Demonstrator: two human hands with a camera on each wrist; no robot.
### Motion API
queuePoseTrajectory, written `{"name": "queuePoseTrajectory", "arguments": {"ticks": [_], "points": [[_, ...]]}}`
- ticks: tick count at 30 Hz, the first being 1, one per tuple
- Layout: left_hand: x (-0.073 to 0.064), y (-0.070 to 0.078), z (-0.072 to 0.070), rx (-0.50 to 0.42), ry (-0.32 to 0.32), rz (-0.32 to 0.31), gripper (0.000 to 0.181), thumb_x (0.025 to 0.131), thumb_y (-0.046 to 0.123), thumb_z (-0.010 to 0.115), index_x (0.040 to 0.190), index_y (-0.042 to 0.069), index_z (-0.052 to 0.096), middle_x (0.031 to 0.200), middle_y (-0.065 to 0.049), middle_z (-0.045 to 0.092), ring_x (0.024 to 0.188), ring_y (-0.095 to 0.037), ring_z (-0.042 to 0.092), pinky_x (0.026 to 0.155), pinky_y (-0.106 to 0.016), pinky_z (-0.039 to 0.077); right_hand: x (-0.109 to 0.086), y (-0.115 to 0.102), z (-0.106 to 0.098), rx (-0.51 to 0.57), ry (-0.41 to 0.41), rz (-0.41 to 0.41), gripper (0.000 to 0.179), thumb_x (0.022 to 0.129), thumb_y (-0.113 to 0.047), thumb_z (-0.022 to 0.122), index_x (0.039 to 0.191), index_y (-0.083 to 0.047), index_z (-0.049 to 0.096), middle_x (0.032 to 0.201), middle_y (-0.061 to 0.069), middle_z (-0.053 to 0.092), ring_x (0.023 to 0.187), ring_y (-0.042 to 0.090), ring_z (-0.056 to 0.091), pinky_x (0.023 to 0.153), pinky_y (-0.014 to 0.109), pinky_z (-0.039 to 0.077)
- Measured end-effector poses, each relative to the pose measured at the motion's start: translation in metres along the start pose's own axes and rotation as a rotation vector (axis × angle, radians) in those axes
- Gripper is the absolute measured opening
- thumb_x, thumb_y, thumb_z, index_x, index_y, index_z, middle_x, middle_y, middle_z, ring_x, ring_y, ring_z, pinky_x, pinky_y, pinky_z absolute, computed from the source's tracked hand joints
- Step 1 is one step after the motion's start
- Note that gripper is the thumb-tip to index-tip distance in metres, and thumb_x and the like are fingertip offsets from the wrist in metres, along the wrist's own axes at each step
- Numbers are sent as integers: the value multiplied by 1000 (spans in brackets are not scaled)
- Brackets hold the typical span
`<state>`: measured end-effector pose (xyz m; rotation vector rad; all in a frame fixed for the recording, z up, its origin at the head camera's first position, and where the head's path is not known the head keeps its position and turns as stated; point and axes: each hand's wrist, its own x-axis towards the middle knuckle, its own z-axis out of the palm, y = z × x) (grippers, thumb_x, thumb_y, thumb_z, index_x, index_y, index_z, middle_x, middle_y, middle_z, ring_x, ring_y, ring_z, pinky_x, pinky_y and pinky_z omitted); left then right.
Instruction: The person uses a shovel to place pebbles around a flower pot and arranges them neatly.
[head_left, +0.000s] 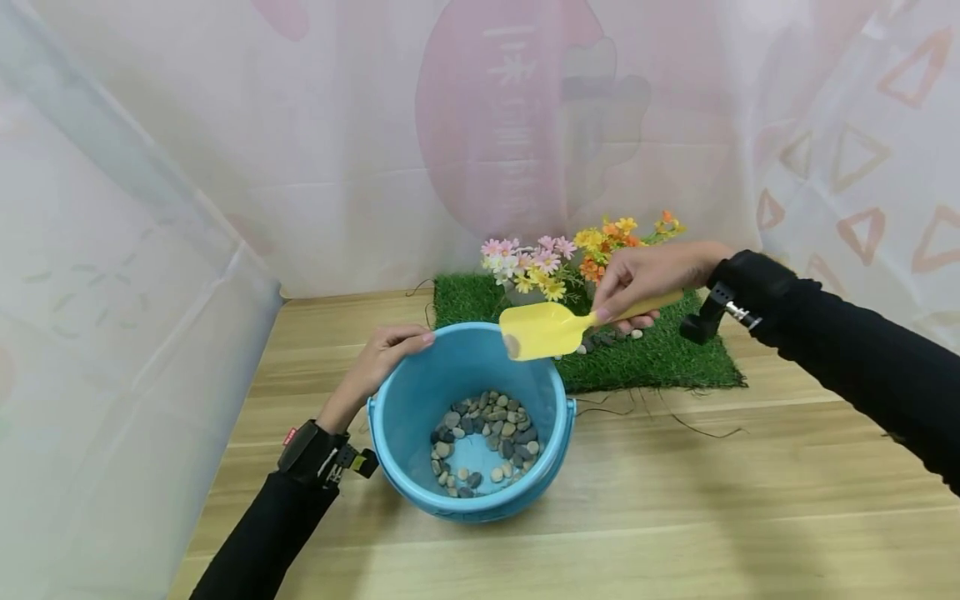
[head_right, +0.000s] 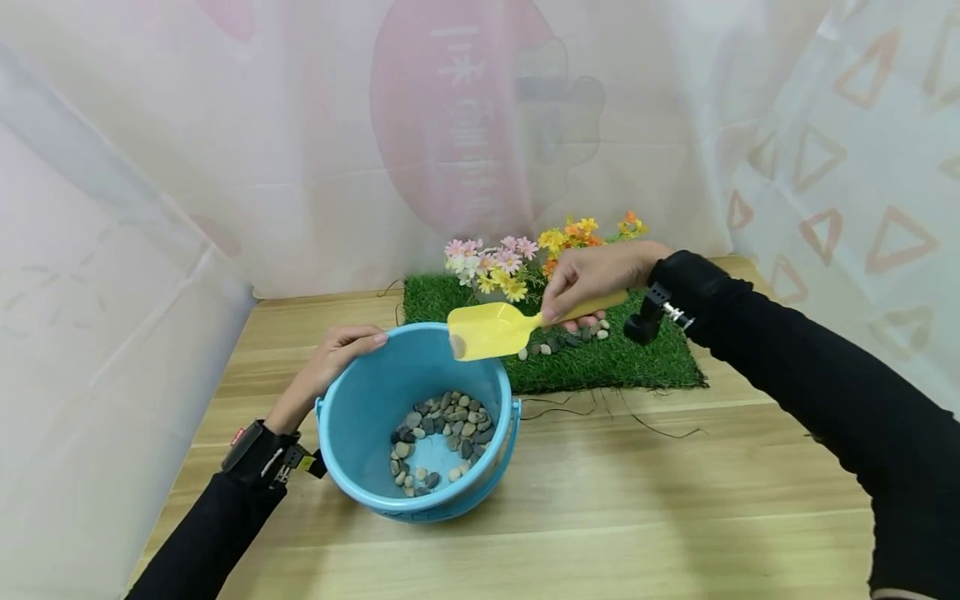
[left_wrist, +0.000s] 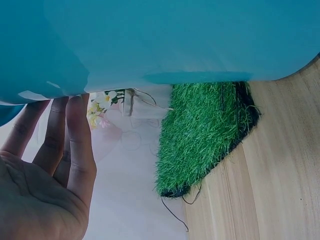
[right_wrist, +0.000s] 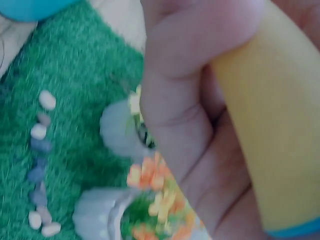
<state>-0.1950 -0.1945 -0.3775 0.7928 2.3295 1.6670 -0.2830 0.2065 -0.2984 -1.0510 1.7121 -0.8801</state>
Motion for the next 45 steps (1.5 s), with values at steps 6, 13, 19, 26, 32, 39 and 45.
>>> {"name": "queuePoseTrajectory", "arguments": {"ticks": [6, 13, 19, 26, 32, 39, 45], "points": [[0, 2, 0, -2, 5, -2, 23, 97, 12, 48, 107, -3, 63, 95, -19, 64, 81, -34, 63, 68, -41, 55, -22, 22, -7, -21, 121, 63, 24, 96, -21, 51, 90, -5, 68, 73, 18, 59, 53, 28, 52, 48, 34, 49], [3, 4, 0, 8, 7, 28, 23, 96, 7, 46, 103, -8, 62, 89, -25, 62, 75, -38, 62, 64, -45, 55, -36, 55, -8, 3, 180, 83, 26, 97, -20, 49, 87, -3, 67, 74, 16, 58, 55, 29, 50, 50, 36, 46], [3, 5, 1, 15, 9, 9, 23, 96, 7, 46, 104, -8, 62, 92, -25, 62, 77, -37, 63, 64, -44, 55, -33, 92, -5, 69, 203, 76, 28, 97, -19, 48, 91, 1, 65, 81, 24, 57, 60, 31, 48, 57, 43, 45], [3, 4, 1, 3, -2, 29, 22, 96, 6, 46, 103, -7, 63, 90, -26, 62, 76, -39, 62, 64, -45, 55, -20, 126, 1, 101, 215, 109, 27, 97, -19, 48, 103, 1, 64, 88, 35, 53, 65, 42, 47, 58, 43, 46], [3, 3, 1, 1, 4, 40, 22, 96, 6, 46, 102, -6, 63, 89, -25, 63, 75, -38, 62, 63, -44, 55, -6, 132, 5, 54, 252, 193, 32, 96, -25, 51, 102, 3, 65, 89, 34, 55, 70, 50, 46, 61, 49, 46], [3, 3, 1, -5, 2, 28, 22, 96, 6, 46, 102, -7, 63, 89, -25, 63, 76, -38, 62, 64, -45, 55, 11, 128, 11, -8, 293, 357, 32, 94, -30, 54, 100, -2, 68, 88, 25, 61, 65, 33, 54, 64, 47, 48], [3, 3, 2, -26, 6, 11, 22, 96, 7, 47, 102, -7, 63, 90, -26, 62, 76, -39, 62, 64, -47, 54, 20, 118, 11, -66, 321, 421, 33, 94, -32, 54, 95, -3, 69, 85, 18, 63, 65, 30, 55, 65, 46, 48]]}}
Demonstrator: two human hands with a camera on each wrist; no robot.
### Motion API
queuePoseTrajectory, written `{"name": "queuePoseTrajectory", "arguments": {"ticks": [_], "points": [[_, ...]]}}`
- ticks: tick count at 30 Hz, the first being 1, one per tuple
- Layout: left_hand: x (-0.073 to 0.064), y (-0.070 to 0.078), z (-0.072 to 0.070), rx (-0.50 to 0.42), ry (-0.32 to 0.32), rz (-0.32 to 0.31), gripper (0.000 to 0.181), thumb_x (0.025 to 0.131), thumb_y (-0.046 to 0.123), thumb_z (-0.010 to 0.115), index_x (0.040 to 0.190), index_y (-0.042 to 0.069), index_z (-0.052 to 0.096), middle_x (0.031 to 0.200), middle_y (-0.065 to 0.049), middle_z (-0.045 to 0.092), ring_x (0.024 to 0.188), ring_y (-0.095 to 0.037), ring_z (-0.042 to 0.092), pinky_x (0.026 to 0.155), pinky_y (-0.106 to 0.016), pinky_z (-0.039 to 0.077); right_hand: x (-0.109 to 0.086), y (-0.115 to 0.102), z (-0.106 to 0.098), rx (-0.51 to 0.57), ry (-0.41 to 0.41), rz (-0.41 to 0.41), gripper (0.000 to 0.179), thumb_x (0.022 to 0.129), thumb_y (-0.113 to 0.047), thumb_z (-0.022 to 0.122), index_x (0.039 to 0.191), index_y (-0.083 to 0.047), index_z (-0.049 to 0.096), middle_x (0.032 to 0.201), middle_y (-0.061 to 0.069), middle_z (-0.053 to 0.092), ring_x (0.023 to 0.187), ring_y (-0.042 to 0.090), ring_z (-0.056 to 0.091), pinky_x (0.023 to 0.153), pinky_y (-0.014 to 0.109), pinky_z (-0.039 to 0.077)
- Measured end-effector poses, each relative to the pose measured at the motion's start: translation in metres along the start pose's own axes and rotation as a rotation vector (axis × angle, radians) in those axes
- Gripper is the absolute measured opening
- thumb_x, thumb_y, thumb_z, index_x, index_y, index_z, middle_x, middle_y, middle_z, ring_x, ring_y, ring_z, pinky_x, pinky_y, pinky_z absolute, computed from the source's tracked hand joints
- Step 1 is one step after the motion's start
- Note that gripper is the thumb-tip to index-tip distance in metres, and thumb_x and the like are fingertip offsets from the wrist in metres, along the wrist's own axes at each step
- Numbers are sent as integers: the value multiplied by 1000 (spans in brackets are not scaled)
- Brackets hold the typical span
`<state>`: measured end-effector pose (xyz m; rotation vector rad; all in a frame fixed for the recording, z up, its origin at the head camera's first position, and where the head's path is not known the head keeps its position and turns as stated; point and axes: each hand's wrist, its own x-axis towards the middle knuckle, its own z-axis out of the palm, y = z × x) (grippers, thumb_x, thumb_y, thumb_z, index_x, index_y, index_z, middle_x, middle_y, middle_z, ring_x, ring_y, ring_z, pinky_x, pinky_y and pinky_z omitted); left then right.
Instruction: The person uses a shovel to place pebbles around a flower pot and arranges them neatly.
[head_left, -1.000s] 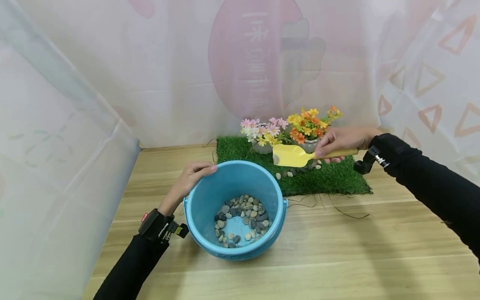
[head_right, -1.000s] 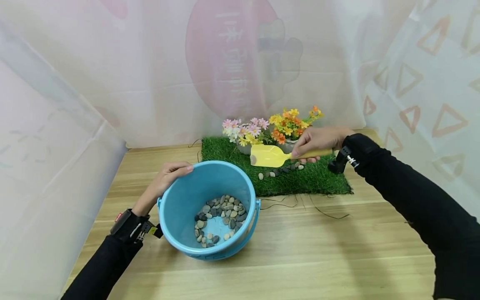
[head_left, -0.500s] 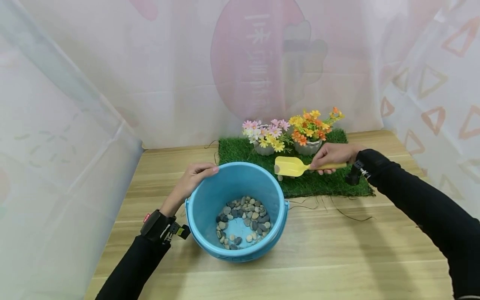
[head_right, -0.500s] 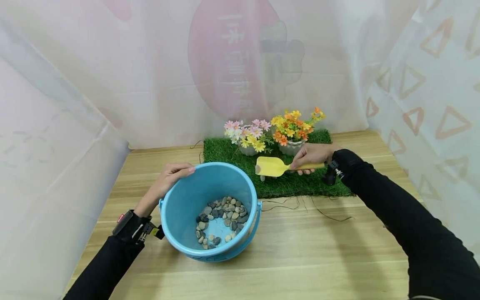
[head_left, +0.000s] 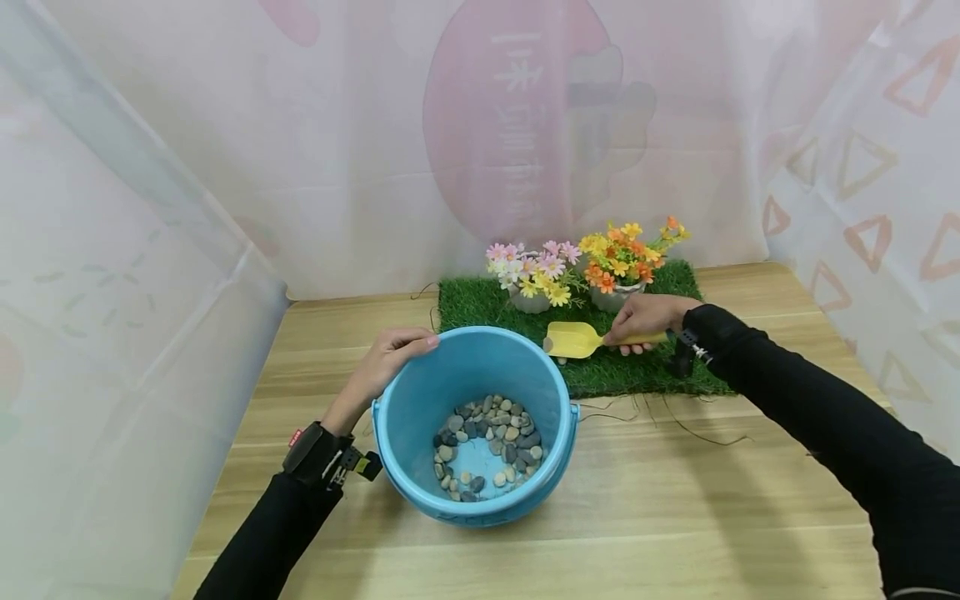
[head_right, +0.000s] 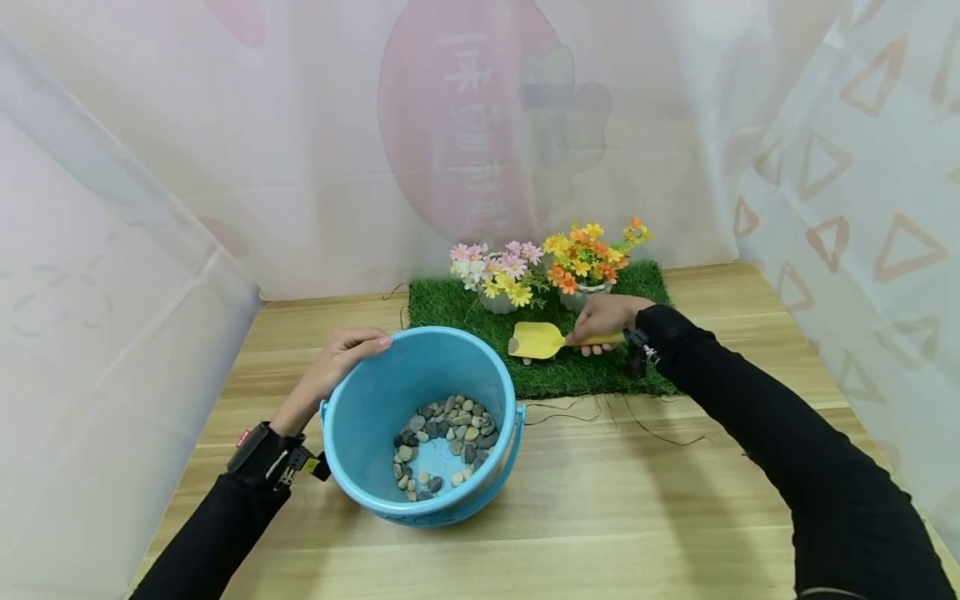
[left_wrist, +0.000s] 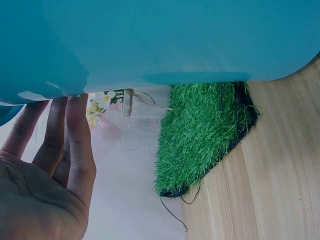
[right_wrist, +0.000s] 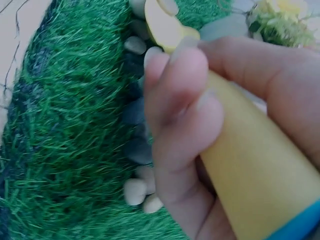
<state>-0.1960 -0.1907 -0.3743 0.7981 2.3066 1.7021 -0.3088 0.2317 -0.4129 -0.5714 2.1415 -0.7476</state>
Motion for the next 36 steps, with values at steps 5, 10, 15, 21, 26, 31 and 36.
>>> {"name": "queuePoseTrajectory", "arguments": {"ticks": [5, 10, 15, 21, 26, 31, 36], "points": [[0, 1, 0, -4, 4, -1, 22, 96, 7, 47, 103, -7, 63, 91, -26, 62, 77, -38, 62, 64, -46, 55, -1, -17, -1, -98, 29, 58, 31, 94, -31, 55, 88, -5, 70, 78, 11, 64, 59, 22, 55, 60, 39, 49], [0, 1, 1, 1, 9, 3, 22, 96, 6, 47, 103, -8, 62, 92, -26, 62, 77, -37, 63, 65, -45, 55, -4, -41, 1, -190, 26, 80, 30, 94, -28, 54, 76, -9, 69, 67, 6, 61, 51, 14, 49, 52, 32, 45], [0, 1, 1, 6, 10, -5, 23, 96, 6, 47, 104, -8, 62, 93, -26, 62, 78, -39, 62, 65, -46, 55, -9, -60, 2, -242, 24, 85, 31, 95, -24, 53, 73, -8, 68, 66, 7, 60, 53, 19, 49, 57, 39, 47], [1, -8, 0, -3, 8, 6, 22, 96, 7, 47, 104, -7, 63, 91, -25, 63, 76, -38, 63, 64, -45, 55, -14, -74, 5, -245, 46, 112, 30, 93, -22, 56, 71, -7, 68, 64, 8, 60, 48, 16, 46, 51, 35, 44], [3, -28, -4, -6, 20, -2, 22, 97, 13, 48, 104, 1, 65, 91, -18, 65, 76, -33, 64, 64, -44, 55, -13, -80, 9, -291, 80, 126, 29, 92, -21, 57, 68, -8, 68, 63, 8, 61, 46, 12, 44, 47, 28, 41], [1, -35, -5, -3, 27, -5, 23, 97, 19, 50, 105, 5, 66, 92, -15, 65, 77, -31, 64, 64, -44, 55, -13, -87, 9, -311, 104, 154, 27, 91, -21, 59, 68, -8, 68, 63, 8, 62, 45, 12, 47, 45, 26, 41], [1, -27, -3, -6, 23, -10, 22, 97, 15, 49, 103, 2, 66, 92, -17, 65, 78, -33, 64, 65, -43, 55, -20, -88, 7, -296, 104, 132, 28, 92, -20, 57, 70, -7, 67, 64, 10, 61, 46, 14, 46, 49, 32, 43]]}}
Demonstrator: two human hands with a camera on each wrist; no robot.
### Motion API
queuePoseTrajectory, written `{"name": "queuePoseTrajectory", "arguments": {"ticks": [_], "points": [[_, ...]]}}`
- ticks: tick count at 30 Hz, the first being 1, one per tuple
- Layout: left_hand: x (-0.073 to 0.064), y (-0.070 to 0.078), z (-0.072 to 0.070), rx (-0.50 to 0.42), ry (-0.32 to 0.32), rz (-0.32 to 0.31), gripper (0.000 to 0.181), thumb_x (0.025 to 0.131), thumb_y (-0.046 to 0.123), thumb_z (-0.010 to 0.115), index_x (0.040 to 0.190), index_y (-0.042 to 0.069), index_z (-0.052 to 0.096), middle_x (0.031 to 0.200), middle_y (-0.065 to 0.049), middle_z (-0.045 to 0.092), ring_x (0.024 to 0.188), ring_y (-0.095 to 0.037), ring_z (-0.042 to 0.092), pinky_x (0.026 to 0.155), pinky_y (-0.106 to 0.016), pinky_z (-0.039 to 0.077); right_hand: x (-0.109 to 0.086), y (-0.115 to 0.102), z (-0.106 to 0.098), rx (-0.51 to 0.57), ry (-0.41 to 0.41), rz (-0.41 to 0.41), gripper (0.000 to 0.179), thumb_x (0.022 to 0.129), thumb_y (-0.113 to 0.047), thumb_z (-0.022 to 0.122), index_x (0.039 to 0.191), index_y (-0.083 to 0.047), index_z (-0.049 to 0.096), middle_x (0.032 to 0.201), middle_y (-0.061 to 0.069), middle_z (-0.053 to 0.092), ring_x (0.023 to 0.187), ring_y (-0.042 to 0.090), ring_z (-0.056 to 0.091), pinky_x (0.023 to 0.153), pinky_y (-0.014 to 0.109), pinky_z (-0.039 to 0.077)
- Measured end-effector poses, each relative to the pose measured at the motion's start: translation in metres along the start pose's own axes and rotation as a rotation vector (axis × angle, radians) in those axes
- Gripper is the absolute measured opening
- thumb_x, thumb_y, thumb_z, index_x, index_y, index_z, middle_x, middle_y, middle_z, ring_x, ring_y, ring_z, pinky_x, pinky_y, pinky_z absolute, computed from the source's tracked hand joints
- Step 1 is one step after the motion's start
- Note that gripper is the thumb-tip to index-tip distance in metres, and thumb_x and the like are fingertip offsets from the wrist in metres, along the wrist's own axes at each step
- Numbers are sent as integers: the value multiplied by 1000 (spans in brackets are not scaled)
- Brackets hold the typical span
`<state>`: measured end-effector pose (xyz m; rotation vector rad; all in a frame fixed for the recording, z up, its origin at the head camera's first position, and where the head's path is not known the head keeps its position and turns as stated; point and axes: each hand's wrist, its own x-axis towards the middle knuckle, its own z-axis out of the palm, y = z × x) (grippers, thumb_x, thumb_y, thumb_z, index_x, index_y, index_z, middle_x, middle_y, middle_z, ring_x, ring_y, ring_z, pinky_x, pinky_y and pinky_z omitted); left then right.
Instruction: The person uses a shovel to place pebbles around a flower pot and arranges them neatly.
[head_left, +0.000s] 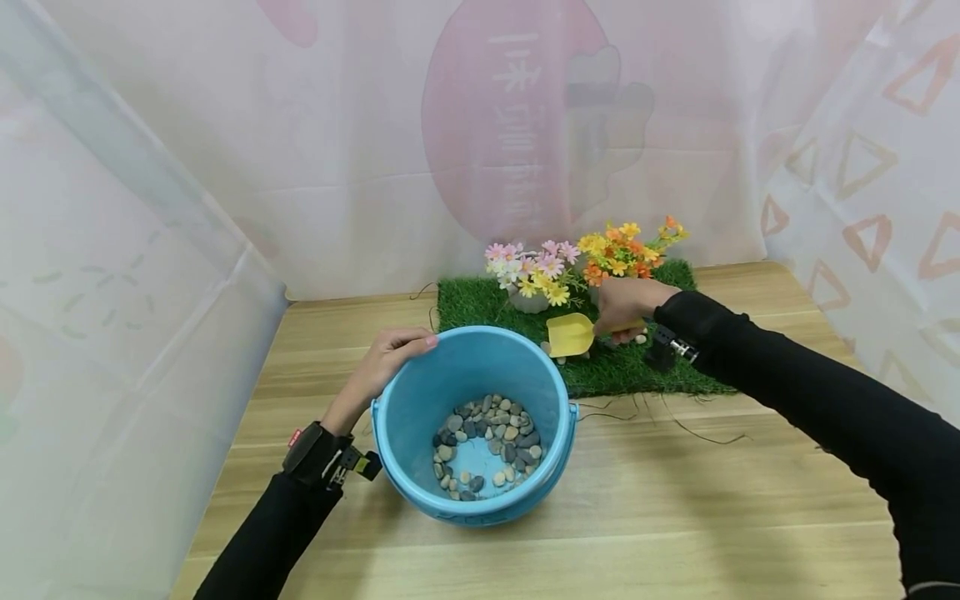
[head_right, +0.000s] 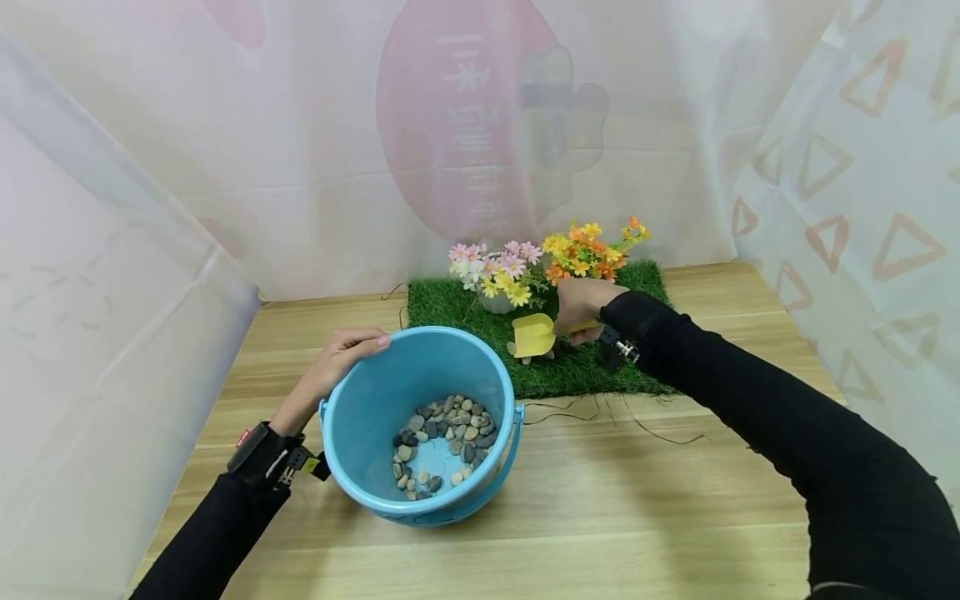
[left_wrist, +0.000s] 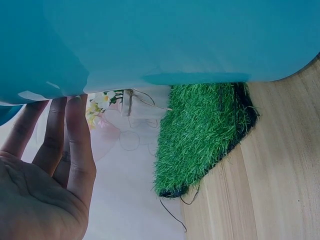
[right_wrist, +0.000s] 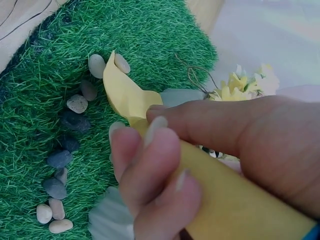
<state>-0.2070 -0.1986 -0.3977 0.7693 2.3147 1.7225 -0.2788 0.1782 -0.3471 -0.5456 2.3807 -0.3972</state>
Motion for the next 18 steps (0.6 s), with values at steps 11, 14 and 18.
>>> {"name": "queuePoseTrajectory", "arguments": {"ticks": [11, 14, 18], "points": [[0, 7, 0, 8, 2, -12, 23, 97, 12, 48, 106, -1, 64, 93, -19, 64, 78, -35, 63, 64, -43, 55, -25, 25, 2, 157, 72, -182, 27, 95, -22, 53, 76, -9, 66, 75, 10, 61, 63, 29, 54, 57, 35, 42], [1, -3, -1, 15, 6, -11, 24, 97, 16, 49, 107, 2, 65, 94, -16, 65, 78, -32, 64, 64, -42, 55, -35, 28, 7, 233, 89, -193, 26, 96, -26, 52, 80, -10, 66, 79, 12, 61, 67, 32, 55, 59, 37, 45], [1, -8, -1, 20, 17, 1, 24, 97, 21, 50, 106, 5, 66, 92, -14, 66, 77, -30, 64, 63, -43, 55, -51, 26, 15, 302, 102, -194, 25, 95, -30, 52, 85, -12, 67, 82, 14, 60, 65, 31, 53, 58, 38, 44]]}}
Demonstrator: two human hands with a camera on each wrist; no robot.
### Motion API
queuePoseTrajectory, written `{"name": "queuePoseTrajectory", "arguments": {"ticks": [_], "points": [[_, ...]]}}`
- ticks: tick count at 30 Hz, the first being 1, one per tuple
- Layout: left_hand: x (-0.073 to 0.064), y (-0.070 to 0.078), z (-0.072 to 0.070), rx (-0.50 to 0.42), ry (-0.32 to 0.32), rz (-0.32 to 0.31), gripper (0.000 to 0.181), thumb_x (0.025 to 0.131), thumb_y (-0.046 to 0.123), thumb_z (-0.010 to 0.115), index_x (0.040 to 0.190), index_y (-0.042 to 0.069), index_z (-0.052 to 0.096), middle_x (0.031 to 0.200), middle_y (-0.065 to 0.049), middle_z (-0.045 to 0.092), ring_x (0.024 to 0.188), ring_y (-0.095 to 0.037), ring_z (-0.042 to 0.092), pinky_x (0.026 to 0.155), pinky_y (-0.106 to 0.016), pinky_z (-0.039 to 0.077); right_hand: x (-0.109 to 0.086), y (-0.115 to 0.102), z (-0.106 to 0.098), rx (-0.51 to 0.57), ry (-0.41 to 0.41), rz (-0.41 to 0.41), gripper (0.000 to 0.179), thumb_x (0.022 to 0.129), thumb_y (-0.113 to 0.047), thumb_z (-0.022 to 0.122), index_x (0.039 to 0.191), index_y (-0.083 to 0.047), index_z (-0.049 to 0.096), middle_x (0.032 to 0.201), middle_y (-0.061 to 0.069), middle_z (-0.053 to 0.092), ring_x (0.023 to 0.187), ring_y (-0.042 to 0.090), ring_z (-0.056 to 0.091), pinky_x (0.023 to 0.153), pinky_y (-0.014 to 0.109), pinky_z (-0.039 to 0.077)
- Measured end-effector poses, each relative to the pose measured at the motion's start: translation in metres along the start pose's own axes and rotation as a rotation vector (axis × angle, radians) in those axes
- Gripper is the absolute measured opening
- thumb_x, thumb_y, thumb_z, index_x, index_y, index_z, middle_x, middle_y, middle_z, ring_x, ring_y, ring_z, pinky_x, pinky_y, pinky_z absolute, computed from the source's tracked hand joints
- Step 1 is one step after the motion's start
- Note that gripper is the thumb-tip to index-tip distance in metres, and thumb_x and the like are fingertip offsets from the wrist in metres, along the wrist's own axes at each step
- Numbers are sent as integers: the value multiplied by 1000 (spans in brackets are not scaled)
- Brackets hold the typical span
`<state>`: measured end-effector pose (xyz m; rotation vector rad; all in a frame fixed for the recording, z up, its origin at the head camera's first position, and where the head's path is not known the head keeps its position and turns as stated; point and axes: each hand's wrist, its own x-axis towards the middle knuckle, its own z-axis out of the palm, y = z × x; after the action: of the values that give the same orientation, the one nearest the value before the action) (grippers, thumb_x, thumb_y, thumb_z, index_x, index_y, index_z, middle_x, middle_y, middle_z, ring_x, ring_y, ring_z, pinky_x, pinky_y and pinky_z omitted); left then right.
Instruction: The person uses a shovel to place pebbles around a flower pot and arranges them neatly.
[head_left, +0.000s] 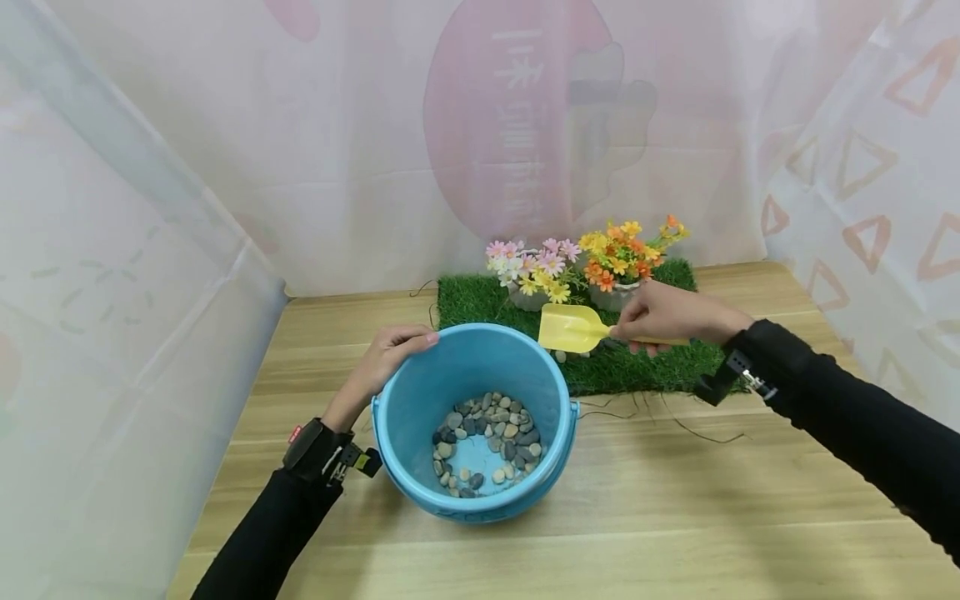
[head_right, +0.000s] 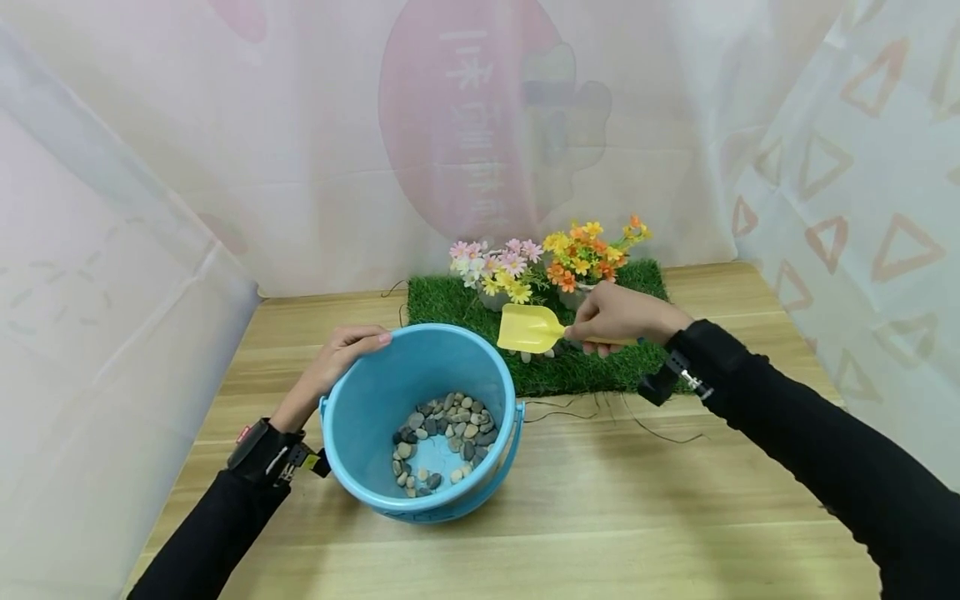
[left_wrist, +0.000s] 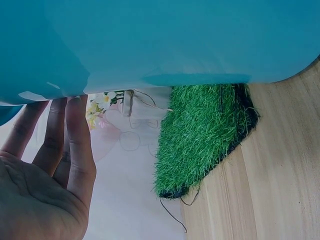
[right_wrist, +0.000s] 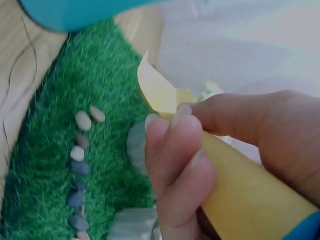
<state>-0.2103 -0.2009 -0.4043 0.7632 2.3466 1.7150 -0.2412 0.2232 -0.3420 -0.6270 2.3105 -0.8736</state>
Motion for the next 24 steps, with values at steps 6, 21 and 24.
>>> {"name": "queuePoseTrajectory", "arguments": {"ticks": [6, 21, 24], "points": [[-2, 14, 0, 11, -11, 7, 24, 97, 16, 49, 104, 0, 65, 91, -18, 65, 76, -32, 64, 63, -43, 55, -14, -14, 4, 3, 23, -52, 24, 93, -36, 54, 89, -17, 68, 81, 11, 60, 63, 25, 53, 59, 39, 45], [-4, 32, 2, 5, -18, -7, 23, 96, 9, 47, 102, -6, 63, 89, -24, 63, 74, -37, 63, 62, -44, 55, -16, -74, 0, 14, -23, -203, 23, 91, -40, 55, 92, -21, 68, 79, 7, 60, 63, 25, 53, 60, 36, 48], [-3, 32, 1, 7, -13, -16, 23, 97, 10, 47, 103, -6, 63, 90, -22, 64, 75, -37, 63, 62, -45, 55, -6, -92, 8, -18, -78, -245, 24, 91, -41, 55, 90, -21, 69, 76, 5, 60, 59, 24, 55, 57, 35, 49]]}}
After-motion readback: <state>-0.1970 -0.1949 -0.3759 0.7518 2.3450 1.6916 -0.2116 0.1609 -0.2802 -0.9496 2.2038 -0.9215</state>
